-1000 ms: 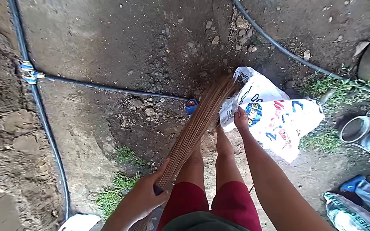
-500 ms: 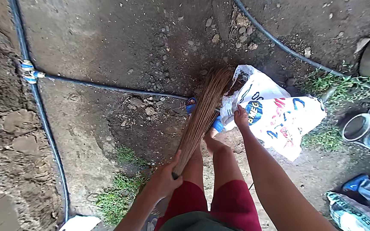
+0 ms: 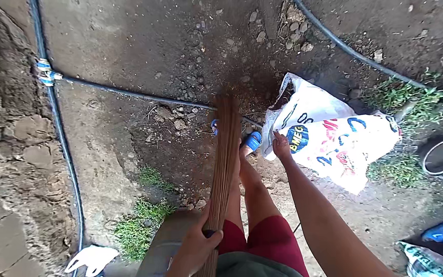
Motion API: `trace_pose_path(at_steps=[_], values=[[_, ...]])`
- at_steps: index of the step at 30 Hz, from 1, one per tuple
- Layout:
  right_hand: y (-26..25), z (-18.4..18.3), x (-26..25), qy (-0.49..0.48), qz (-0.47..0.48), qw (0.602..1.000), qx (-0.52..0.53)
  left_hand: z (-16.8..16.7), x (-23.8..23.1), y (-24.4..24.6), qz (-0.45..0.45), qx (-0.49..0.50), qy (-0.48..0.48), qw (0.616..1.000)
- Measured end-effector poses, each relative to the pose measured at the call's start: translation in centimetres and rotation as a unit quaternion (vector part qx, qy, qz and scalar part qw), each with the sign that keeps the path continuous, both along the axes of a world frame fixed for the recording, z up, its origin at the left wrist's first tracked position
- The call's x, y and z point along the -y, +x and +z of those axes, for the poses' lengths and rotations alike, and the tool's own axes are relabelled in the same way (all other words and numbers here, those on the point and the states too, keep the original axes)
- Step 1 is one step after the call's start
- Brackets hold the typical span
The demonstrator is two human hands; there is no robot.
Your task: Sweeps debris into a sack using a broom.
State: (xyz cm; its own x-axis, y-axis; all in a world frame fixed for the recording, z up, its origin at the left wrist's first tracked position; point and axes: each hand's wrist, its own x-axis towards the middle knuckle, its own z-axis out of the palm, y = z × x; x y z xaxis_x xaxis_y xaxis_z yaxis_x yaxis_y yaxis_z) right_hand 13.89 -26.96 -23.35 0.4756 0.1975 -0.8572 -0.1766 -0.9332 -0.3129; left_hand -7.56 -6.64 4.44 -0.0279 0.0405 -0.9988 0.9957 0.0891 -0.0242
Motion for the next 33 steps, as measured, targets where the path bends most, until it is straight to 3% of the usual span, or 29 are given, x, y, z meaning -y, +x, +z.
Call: trace_pose_path(at_steps=[6, 11, 13, 17, 22, 25, 30, 33], values=[[-2.0, 0.0, 1.3, 0.004, 0.025, 1.0, -0.012, 5.2, -0.4, -3.0, 0.023, 0.027, 0.028, 0.999], [-1.8, 0.1, 1.6, 0.013, 0.016, 1.0, -0.011, 1.2, 3.9, -0.3, 0.207, 0.035, -0.029, 0.977], [-1.8, 0.0, 1.9, 0.017, 0.012, 1.0, -0.012, 0.9, 4.1, -0.1, 0.208, 0.032, -0.054, 0.976], [-1.8, 0.3, 2.1, 0.011, 0.004, 1.0, -0.019, 3.9, 2.3, -2.0, 0.195, 0.014, -0.036, 0.98], [-1.8, 0.5, 2.1, 0.008, 0.002, 1.0, -0.018, 0.7, 3.9, 0.7, 0.265, 0.028, -0.078, 0.961], [-2.1, 0.5, 2.6, -0.003, 0.0, 1.0, -0.023, 1.6, 3.8, 1.1, 0.269, 0.052, -0.101, 0.956], [-2.1, 0.8, 2.8, -0.004, -0.002, 1.0, -0.028, 6.5, 0.9, -1.5, 0.187, 0.082, -0.018, 0.979], [-1.9, 0.9, 2.7, -0.001, -0.006, 1.0, -0.027, 3.6, 2.4, -1.0, 0.169, 0.079, 0.093, 0.978]])
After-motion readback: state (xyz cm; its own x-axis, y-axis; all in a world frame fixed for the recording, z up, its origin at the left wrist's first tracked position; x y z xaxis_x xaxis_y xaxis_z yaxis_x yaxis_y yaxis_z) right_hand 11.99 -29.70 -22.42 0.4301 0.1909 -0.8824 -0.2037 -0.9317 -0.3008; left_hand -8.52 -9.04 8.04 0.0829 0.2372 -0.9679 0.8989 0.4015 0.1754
